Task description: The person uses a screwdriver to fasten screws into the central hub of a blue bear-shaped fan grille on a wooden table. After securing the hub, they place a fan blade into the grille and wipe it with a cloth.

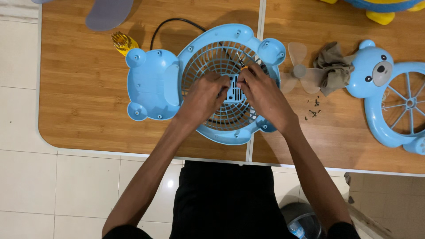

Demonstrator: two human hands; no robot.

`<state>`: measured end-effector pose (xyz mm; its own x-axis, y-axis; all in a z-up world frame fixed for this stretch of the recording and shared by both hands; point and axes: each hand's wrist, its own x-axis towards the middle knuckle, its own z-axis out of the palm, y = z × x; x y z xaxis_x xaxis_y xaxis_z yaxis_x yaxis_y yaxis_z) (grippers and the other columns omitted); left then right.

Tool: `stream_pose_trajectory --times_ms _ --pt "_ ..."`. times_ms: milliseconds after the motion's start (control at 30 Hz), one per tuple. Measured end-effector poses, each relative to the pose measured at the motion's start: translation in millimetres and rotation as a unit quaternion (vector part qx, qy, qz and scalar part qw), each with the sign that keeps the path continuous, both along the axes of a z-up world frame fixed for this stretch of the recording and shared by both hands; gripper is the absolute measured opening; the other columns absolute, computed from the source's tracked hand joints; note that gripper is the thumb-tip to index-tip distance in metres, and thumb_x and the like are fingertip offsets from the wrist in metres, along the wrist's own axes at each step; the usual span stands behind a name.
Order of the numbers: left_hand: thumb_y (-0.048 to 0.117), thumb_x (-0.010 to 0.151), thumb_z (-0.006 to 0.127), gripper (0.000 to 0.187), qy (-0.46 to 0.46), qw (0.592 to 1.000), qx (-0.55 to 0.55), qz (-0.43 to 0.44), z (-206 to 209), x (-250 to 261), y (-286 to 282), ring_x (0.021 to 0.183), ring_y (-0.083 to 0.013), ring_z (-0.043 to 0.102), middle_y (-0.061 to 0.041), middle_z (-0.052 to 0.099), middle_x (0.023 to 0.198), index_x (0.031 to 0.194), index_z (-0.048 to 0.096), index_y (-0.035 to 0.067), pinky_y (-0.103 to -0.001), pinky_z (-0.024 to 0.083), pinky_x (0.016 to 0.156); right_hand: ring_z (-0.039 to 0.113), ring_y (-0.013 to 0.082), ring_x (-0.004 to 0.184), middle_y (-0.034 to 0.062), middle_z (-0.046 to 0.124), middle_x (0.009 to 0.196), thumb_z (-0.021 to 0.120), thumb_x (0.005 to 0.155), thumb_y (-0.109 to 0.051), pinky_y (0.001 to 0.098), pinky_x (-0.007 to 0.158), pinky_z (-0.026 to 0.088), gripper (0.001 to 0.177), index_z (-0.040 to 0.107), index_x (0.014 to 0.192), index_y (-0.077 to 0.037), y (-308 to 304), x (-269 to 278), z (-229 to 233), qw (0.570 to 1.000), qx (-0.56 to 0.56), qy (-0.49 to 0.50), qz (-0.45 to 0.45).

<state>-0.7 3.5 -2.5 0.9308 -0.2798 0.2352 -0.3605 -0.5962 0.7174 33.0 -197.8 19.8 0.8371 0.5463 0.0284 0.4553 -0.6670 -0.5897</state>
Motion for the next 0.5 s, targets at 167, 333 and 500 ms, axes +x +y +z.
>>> stream_pose_trajectory --times_ms 167,333,500 --pt "-0.008 0.078 0.066 0.022 -0.078 0.991 0.104 -0.01 -7 1 -6 0.102 -0.0364 0.067 -0.016 0.067 0.095 0.098 0.065 0.001 -0.047 0.057 0.08 0.067 0.0424 0.094 0.0181 0.058 0.12 0.067 0.097 -0.011 0.0545 0.079 0.053 0.013 0.059 0.102 -0.002 3 0 -3 0.999 -0.003 -0.036 0.003" --pt "-0.007 0.077 0.067 0.023 -0.06 0.991 0.116 0.019 -14 2 -13 0.104 -0.0379 0.065 -0.018 0.067 0.099 0.099 0.065 0.0 -0.048 0.058 0.077 0.07 0.0407 0.09 0.0179 0.059 0.121 0.068 0.098 -0.012 0.052 0.077 0.056 0.014 0.06 0.103 -0.002 3 0 -7 0.999 -0.028 -0.033 -0.005" --pt "0.003 0.078 0.071 0.022 -0.121 0.987 0.078 0.077 -14 1 -17 0.108 -0.046 0.064 -0.031 0.064 0.119 0.097 0.062 -0.001 -0.047 0.059 0.071 0.07 0.0421 0.09 0.0203 0.058 0.126 0.068 0.096 -0.011 0.0529 0.077 0.056 0.015 0.06 0.102 0.0 2 -3 -8 0.998 -0.017 -0.063 0.007"
